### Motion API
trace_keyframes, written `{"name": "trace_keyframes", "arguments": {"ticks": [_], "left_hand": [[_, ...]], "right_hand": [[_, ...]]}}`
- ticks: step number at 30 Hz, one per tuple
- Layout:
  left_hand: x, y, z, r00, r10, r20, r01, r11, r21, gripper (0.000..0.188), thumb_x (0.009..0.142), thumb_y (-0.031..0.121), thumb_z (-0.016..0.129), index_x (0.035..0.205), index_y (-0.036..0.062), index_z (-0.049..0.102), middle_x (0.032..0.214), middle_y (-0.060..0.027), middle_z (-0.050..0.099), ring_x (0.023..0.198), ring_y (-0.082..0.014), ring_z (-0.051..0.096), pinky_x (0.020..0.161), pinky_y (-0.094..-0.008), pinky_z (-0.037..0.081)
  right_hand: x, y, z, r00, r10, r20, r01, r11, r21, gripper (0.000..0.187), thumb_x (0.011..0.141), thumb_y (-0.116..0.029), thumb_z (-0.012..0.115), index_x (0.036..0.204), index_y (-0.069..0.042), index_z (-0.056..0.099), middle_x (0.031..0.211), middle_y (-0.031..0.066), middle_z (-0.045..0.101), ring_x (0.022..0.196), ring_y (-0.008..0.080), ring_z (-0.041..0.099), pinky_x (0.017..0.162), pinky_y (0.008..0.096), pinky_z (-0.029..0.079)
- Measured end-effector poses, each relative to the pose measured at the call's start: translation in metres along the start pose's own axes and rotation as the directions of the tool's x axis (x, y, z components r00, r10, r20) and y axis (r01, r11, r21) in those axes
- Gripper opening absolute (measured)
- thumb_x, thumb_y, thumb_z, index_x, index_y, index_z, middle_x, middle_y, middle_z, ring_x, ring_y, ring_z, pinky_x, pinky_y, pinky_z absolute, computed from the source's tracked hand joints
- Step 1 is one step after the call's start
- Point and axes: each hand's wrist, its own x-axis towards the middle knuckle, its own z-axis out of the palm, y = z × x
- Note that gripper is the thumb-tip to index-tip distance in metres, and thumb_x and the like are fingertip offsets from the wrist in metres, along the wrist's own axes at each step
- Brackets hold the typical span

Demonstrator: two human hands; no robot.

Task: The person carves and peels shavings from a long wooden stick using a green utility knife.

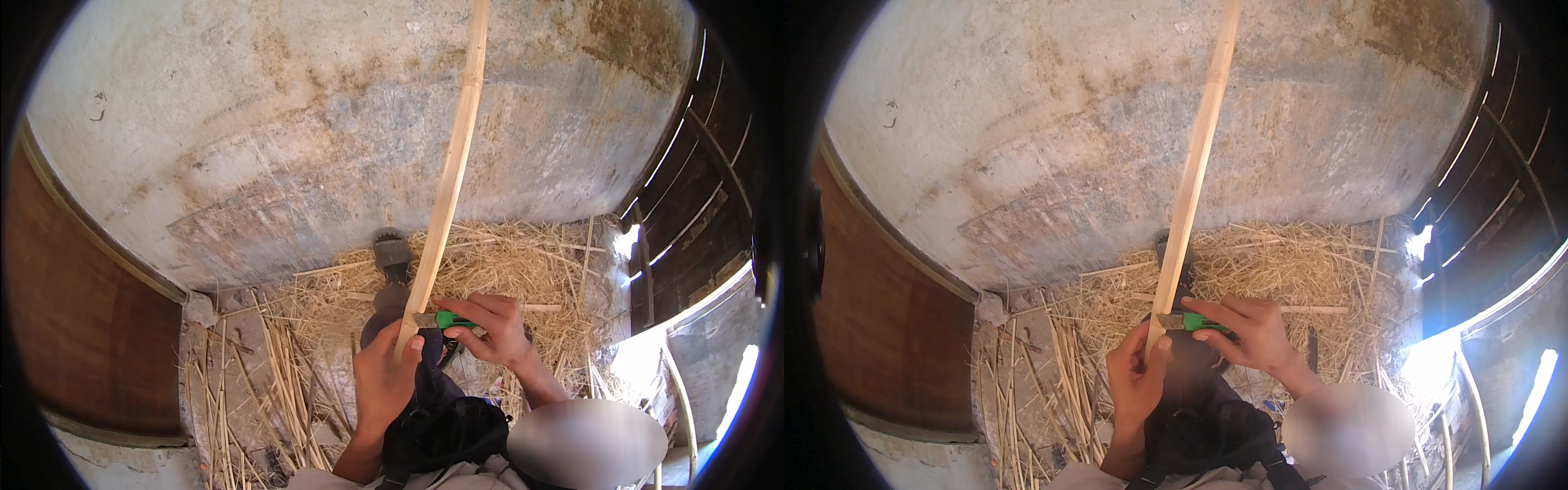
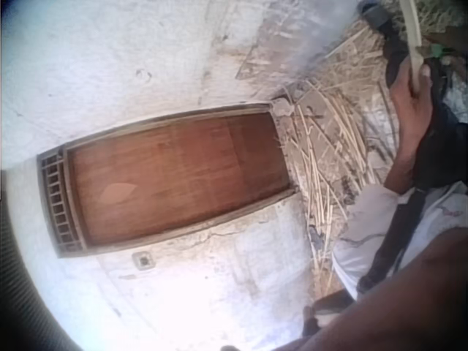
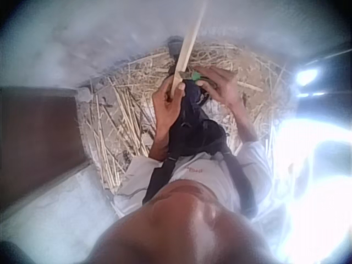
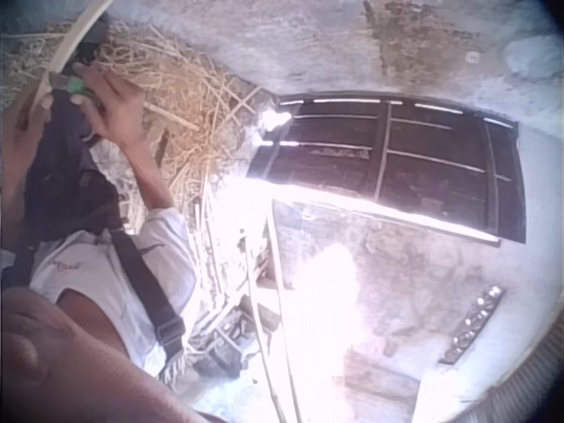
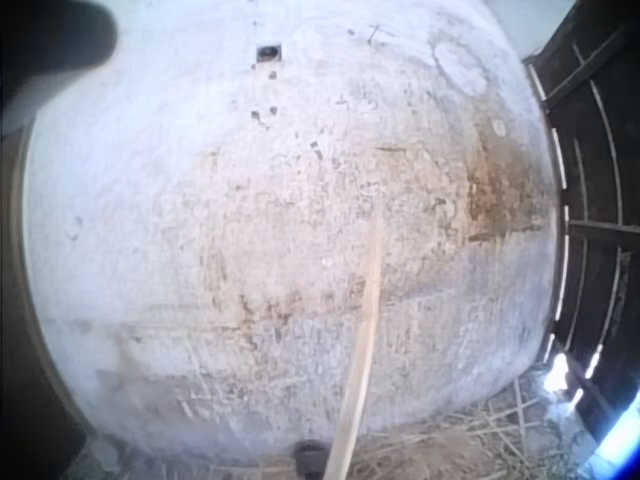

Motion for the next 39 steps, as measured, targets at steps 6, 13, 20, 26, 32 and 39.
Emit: {"name": "trace_keyframes", "arguments": {"ticks": [6,13,20,26,32,39], "left_hand": [[-0.003,-0.001,-0.003,1.0,0.009,0.001,-0.009,1.0,-0.011,0.03,0.105,0.015,0.07,0.128,-0.0041,0.07,0.082,-0.0052,0.069,0.071,-0.0079,0.059,0.064,-0.026,0.047],[-0.008,0.001,-0.003,0.999,-0.039,0.011,0.039,0.999,-0.006,0.028,0.106,0.017,0.07,0.125,-0.003,0.072,0.082,-0.0088,0.071,0.072,-0.0086,0.059,0.065,-0.0286,0.05],[-0.01,0.0,-0.005,0.999,-0.039,0.015,0.039,0.999,0.006,0.027,0.106,0.016,0.069,0.124,-0.004,0.072,0.082,-0.0084,0.071,0.074,-0.0067,0.058,0.065,-0.0276,0.049],[-0.013,0.0,-0.006,0.999,-0.036,0.02,0.036,0.999,-0.015,0.026,0.107,0.015,0.068,0.123,-0.0048,0.072,0.084,-0.0072,0.07,0.076,-0.006,0.056,0.065,-0.0262,0.047],[-0.019,-0.005,-0.005,0.999,0.029,-0.017,-0.029,1.0,-0.004,0.025,0.107,0.014,0.068,0.121,-0.0051,0.072,0.08,-0.005,0.067,0.072,-0.0045,0.052,0.06,-0.0251,0.042],[-0.028,-0.007,-0.01,0.996,-0.087,0.003,0.086,0.995,0.045,0.022,0.106,0.014,0.069,0.118,-0.0027,0.073,0.075,-0.0007,0.062,0.068,-0.0033,0.048,0.056,-0.0249,0.038]], "right_hand": [[0.003,-0.001,0.0,0.999,-0.033,-0.036,0.03,0.997,-0.075,0.051,0.087,-0.041,0.084,0.132,-0.018,0.078,0.063,-0.0001,0.052,0.049,0.0174,0.053,0.048,0.0355,0.043],[0.002,-0.007,-0.004,0.995,-0.032,-0.095,0.014,0.983,-0.185,0.051,0.082,-0.04,0.087,0.127,-0.018,0.08,0.062,-0.0021,0.052,0.048,0.0166,0.052,0.048,0.0342,0.043],[0.0,-0.007,-0.004,0.994,-0.036,-0.1,0.012,0.974,-0.226,0.051,0.082,-0.042,0.087,0.127,-0.018,0.081,0.062,-0.0025,0.051,0.047,0.0159,0.051,0.047,0.0337,0.043],[-0.002,-0.006,-0.003,0.993,-0.046,-0.105,0.018,0.968,-0.25,0.051,0.082,-0.044,0.086,0.126,-0.019,0.081,0.061,-0.0026,0.049,0.046,0.0155,0.05,0.047,0.0338,0.043],[-0.001,-0.004,-0.001,0.992,-0.04,-0.121,0.01,0.971,-0.239,0.049,0.083,-0.043,0.086,0.125,-0.019,0.081,0.061,-0.0021,0.049,0.047,0.0163,0.05,0.047,0.0343,0.042],[0.001,0.001,-0.001,0.991,0.001,-0.136,-0.03,0.977,-0.212,0.048,0.083,-0.039,0.087,0.124,-0.017,0.081,0.062,-0.001,0.053,0.048,0.0182,0.052,0.048,0.0352,0.042]]}}
